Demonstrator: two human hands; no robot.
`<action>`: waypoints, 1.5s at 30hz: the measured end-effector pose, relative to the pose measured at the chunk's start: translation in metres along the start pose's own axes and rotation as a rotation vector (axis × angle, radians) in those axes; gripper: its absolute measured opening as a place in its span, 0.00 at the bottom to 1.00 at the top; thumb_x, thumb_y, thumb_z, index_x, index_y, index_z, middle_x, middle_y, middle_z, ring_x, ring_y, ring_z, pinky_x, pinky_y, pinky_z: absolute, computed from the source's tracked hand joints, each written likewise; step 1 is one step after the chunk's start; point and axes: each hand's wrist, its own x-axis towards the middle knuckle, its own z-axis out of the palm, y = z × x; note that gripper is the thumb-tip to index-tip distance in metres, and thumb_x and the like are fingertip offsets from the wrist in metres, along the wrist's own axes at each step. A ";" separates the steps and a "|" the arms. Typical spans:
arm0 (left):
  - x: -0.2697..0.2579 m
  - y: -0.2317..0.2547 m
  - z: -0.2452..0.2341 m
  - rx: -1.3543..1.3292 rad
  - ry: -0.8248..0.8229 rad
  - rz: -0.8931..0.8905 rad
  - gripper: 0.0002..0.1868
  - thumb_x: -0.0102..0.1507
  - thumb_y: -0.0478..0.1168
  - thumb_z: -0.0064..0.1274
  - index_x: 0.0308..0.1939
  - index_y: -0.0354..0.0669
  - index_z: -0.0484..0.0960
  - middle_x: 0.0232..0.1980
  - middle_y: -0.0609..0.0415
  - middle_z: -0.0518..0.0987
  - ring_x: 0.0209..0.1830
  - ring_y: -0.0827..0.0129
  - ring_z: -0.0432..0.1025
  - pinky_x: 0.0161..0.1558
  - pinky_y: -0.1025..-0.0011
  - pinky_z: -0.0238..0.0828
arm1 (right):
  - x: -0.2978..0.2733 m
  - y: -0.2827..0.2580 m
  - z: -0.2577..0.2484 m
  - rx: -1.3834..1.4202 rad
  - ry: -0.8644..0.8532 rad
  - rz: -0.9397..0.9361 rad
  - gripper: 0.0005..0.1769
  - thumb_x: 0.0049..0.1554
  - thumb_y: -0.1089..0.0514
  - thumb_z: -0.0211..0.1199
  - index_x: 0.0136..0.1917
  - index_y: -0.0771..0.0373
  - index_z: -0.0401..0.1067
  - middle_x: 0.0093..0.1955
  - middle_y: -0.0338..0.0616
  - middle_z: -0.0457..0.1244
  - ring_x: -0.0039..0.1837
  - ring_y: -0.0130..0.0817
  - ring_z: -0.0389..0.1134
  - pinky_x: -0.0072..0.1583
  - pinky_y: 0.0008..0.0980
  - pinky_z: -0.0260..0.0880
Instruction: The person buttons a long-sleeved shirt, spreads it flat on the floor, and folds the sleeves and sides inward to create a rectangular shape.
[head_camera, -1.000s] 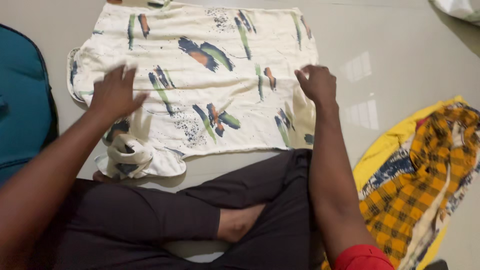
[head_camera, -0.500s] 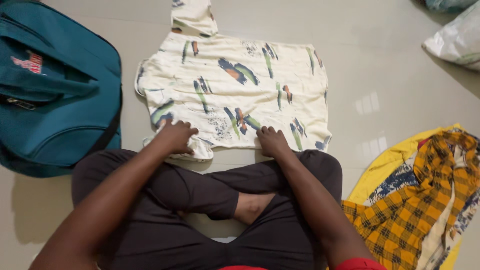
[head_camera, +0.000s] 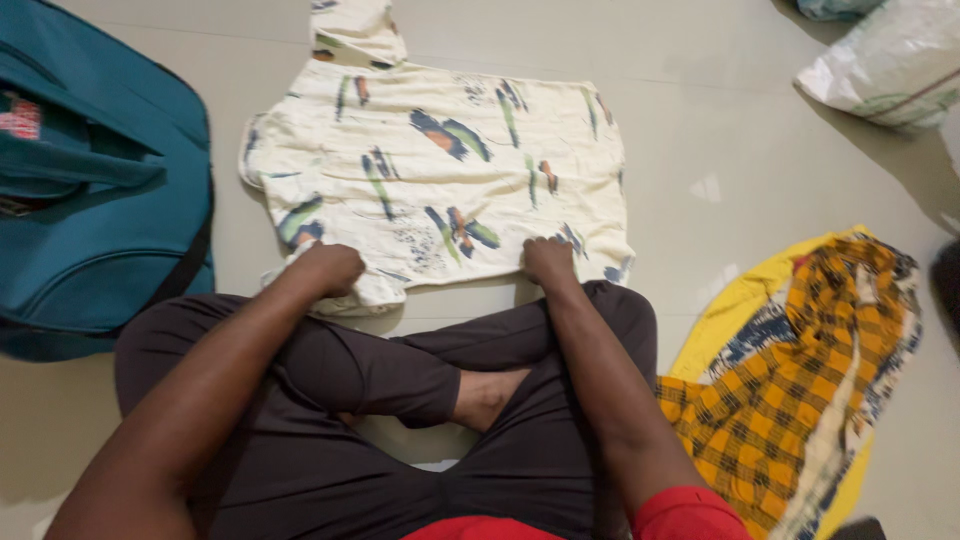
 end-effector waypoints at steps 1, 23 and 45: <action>-0.002 -0.001 -0.003 0.012 -0.030 0.012 0.12 0.57 0.39 0.56 0.43 0.47 0.87 0.51 0.48 0.84 0.54 0.53 0.77 0.54 0.49 0.73 | 0.005 0.004 -0.001 0.015 -0.069 0.045 0.16 0.55 0.55 0.59 0.57 0.54 0.76 0.59 0.46 0.69 0.65 0.47 0.68 0.65 0.57 0.64; -0.023 -0.004 -0.028 0.006 0.084 -0.174 0.12 0.57 0.36 0.53 0.41 0.41 0.89 0.49 0.42 0.85 0.52 0.52 0.79 0.58 0.57 0.73 | -0.018 0.101 -0.058 0.517 0.041 0.312 0.09 0.52 0.49 0.69 0.46 0.48 0.82 0.48 0.42 0.73 0.52 0.43 0.74 0.56 0.42 0.72; -0.003 -0.053 -0.014 -0.152 0.220 -0.406 0.19 0.61 0.50 0.59 0.51 0.45 0.85 0.55 0.43 0.82 0.57 0.49 0.77 0.57 0.53 0.74 | 0.009 0.085 -0.051 0.421 -0.066 0.262 0.13 0.52 0.43 0.68 0.47 0.49 0.81 0.44 0.37 0.73 0.46 0.36 0.75 0.51 0.40 0.73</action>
